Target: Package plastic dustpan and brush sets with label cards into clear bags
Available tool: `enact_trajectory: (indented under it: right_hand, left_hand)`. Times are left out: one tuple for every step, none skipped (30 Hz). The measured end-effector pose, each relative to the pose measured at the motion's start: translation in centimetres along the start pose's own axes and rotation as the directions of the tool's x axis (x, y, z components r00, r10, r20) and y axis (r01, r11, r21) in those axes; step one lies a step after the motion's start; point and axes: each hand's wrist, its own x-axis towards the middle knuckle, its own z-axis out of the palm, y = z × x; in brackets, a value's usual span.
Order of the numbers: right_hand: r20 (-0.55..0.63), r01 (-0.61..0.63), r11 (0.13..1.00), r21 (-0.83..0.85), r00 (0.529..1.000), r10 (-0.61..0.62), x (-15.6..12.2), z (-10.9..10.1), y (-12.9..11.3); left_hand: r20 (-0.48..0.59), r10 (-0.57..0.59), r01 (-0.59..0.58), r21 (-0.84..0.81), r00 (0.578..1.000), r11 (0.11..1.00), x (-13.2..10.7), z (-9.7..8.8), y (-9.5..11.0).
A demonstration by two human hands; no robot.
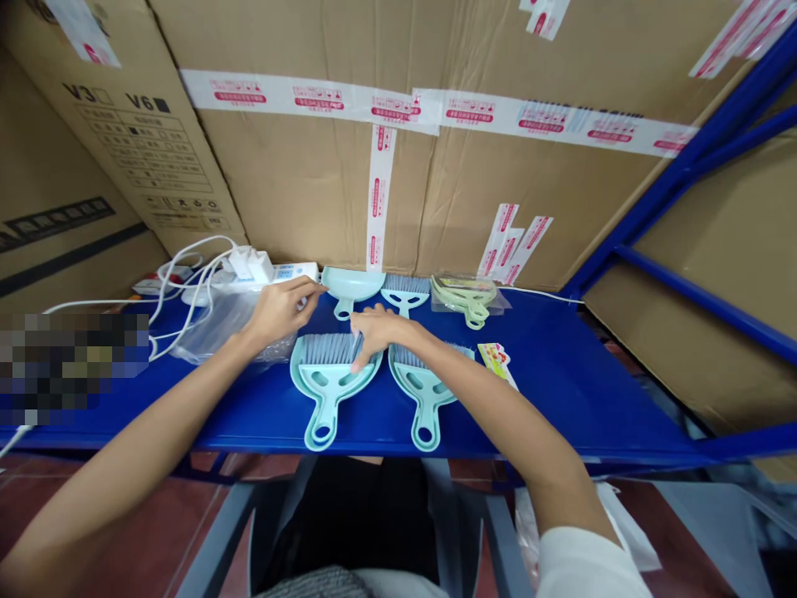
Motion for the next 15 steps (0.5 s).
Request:
enact_trajectory:
  right_hand:
    - [-0.044,0.018,1.000,0.007,0.999,-0.018,0.0,0.2,0.1]
    - [-0.086,0.042,0.999,0.030,0.996,-0.039,0.1,0.3,0.2]
    - [-0.121,0.068,0.995,0.066,0.991,-0.060,0.2,0.4,0.2]
    - [-0.147,0.092,0.990,0.110,0.986,-0.075,0.3,0.5,0.3]
    - [-0.165,0.110,0.982,0.155,0.983,-0.084,0.4,0.5,0.3]
    - [-0.178,0.120,0.974,0.193,0.980,-0.086,0.4,0.5,0.3]
    - [-0.187,0.126,0.968,0.219,0.979,-0.085,0.4,0.4,0.3]
    - [-0.196,0.129,0.963,0.236,0.977,-0.083,0.3,0.3,0.2]
    - [-0.210,0.136,0.961,0.242,0.974,-0.085,0.1,0.2,0.1]
    - [-0.232,0.149,0.960,0.238,0.968,-0.092,-0.2,0.0,-0.1]
    - [-0.259,0.168,0.960,0.224,0.960,-0.107,-0.5,-0.2,-0.3]
    - [-0.287,0.191,0.960,0.204,0.949,-0.128,-0.8,-0.4,-0.5]
    - [-0.311,0.216,0.959,0.182,0.938,-0.152,-1.2,-0.6,-0.8]
    - [-0.329,0.241,0.957,0.159,0.927,-0.179,-1.5,-0.9,-1.1]
    - [-0.340,0.262,0.955,0.139,0.918,-0.203,-1.8,-1.2,-1.4]
  left_hand:
    - [-0.006,-0.005,0.005,-0.002,1.000,1.000,0.0,0.1,0.0]
    - [-0.010,-0.010,0.010,-0.005,1.000,1.000,0.0,0.2,-0.1]
    - [-0.009,-0.013,0.013,-0.008,1.000,1.000,0.0,0.2,-0.1]
    - [-0.003,-0.013,0.013,-0.011,1.000,1.000,0.0,0.3,-0.1]
    - [0.004,-0.010,0.010,-0.015,1.000,1.000,0.0,0.4,-0.1]
    - [0.010,-0.008,0.008,-0.021,1.000,1.000,0.0,0.4,-0.1]
    - [0.013,-0.009,0.009,-0.029,1.000,1.000,0.0,0.4,-0.1]
    - [0.012,-0.014,0.015,-0.041,1.000,0.999,0.0,0.4,-0.1]
    - [0.008,-0.027,0.027,-0.060,1.000,0.998,0.0,0.5,-0.1]
    - [0.004,-0.046,0.047,-0.090,0.999,0.995,0.1,0.5,-0.1]
    - [0.005,-0.070,0.070,-0.133,0.998,0.989,0.1,0.6,-0.1]
    - [0.013,-0.097,0.098,-0.188,0.995,0.977,0.2,0.6,-0.1]
    - [0.028,-0.126,0.129,-0.255,0.992,0.958,0.3,0.7,-0.1]
    - [0.048,-0.153,0.160,-0.327,0.987,0.931,0.4,0.7,-0.2]
    - [0.071,-0.177,0.190,-0.399,0.982,0.897,0.4,0.8,-0.2]
